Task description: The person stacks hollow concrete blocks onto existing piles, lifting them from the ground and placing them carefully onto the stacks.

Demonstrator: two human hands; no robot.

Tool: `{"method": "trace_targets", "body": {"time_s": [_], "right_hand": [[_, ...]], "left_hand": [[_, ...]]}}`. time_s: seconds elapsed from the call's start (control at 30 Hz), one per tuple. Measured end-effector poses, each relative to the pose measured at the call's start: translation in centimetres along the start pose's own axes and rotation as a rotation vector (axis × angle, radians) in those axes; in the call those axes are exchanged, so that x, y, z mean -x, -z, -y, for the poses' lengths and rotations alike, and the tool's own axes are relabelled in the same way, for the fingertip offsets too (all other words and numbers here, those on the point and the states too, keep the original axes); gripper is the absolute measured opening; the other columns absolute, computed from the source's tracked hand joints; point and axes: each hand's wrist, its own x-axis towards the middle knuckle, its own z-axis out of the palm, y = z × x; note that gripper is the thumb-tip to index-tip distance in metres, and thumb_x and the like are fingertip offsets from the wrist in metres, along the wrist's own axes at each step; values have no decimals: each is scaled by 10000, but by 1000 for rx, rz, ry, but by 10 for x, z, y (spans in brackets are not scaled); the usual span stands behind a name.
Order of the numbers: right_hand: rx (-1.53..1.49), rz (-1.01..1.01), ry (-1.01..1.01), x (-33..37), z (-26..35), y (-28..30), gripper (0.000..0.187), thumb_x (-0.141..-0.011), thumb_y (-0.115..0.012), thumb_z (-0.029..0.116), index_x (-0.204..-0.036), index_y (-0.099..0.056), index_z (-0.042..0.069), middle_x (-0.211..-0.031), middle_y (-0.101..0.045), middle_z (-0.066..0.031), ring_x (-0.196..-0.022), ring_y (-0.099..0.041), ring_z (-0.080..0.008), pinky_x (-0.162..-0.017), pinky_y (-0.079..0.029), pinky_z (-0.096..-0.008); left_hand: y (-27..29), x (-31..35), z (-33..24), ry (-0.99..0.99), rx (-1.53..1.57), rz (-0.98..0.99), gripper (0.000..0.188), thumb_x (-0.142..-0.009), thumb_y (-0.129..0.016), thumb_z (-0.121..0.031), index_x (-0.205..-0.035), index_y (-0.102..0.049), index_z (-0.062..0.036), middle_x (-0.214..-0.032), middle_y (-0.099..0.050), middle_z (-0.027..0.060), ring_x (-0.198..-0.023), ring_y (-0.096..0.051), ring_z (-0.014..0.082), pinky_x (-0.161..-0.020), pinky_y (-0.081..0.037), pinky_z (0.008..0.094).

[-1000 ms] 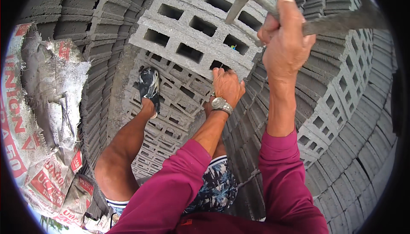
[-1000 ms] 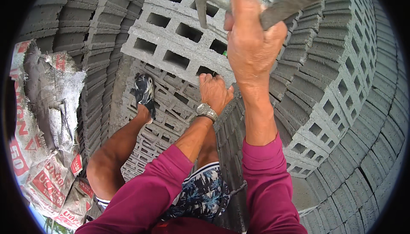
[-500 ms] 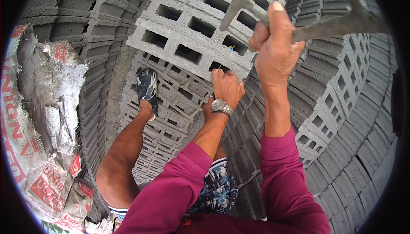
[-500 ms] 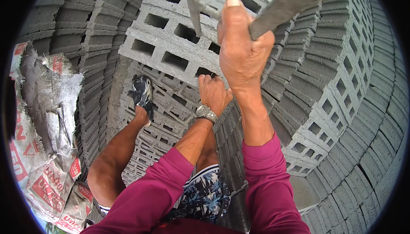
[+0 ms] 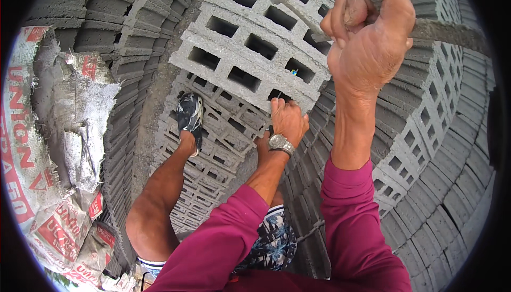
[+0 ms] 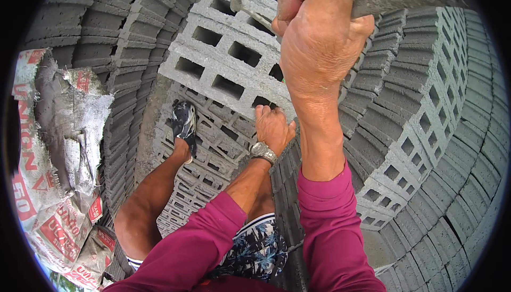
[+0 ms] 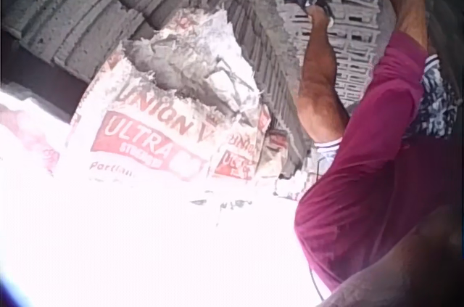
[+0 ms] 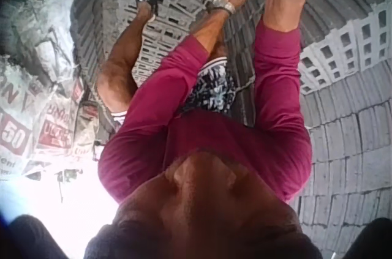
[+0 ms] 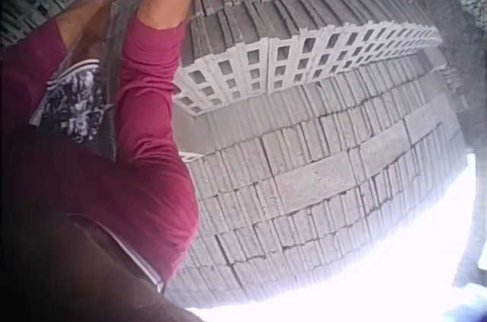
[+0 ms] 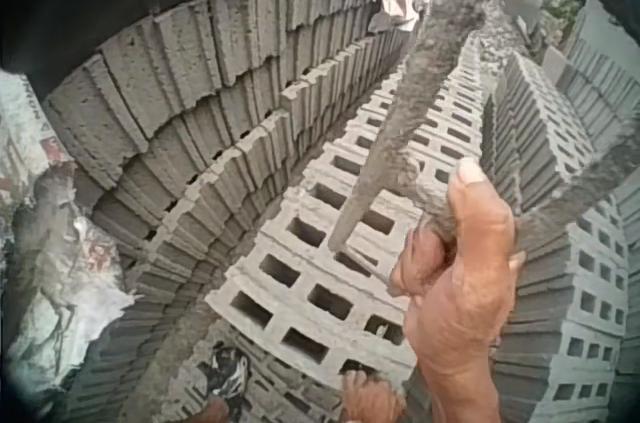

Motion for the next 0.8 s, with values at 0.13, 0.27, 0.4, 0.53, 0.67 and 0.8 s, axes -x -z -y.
{"method": "trace_targets", "body": {"time_s": [0.13,0.27,0.4,0.53,0.67,0.8], "right_hand": [[364,115,-392,66,-126,11,486,-982,-566,420,-616,-509,107,-545,-444,25,-506,-372,-87,-481,-297,-286],[251,71,-484,63,-111,4,485,-982,-576,418,-608,-494,119,-538,-437,26,-492,-379,-77,-464,-298,-272],[-19,47,-275,21,-47,-24,423,-983,-560,322,-643,-492,80,-514,-388,2,-433,-333,-110,-422,-277,-302],[-120,163,140,-32,-3,-51,331,-1009,-493,295,-801,-548,43,-576,-429,-18,-441,-328,-131,-447,-289,-331],[355,179,-252,41,-136,-40,480,-989,-535,410,-637,-529,84,-536,-452,3,-487,-421,-107,-470,-338,-312],[202,149,-462,51,-144,-42,489,-985,-559,449,-651,-550,92,-529,-449,6,-464,-403,-92,-438,-329,-286]], "left_hand": [[-13,2,0,-82,107,-82,380,-794,-687,-368,-865,-693,6,-799,-686,149,-966,-576,294,-1012,-323,457],[-8,1,2,-75,122,-68,364,-818,-656,-384,-832,-694,-22,-776,-681,135,-962,-572,290,-1012,-318,461],[-10,3,5,-13,6,52,429,-802,-696,-371,-936,-679,37,-809,-681,126,-1009,-563,277,-1037,-309,446],[-48,18,9,194,671,-97,461,-815,-703,-360,-1006,-655,57,-891,-684,144,-1043,-558,274,-1047,-316,430],[-79,75,17,502,1090,-161,364,-865,-674,-272,-1109,-624,-5,-993,-657,157,-1088,-571,291,-996,-393,418],[-15,78,18,653,614,89,315,-881,-661,-217,-1141,-611,-48,-1035,-638,149,-1097,-575,300,-956,-438,411]]}}
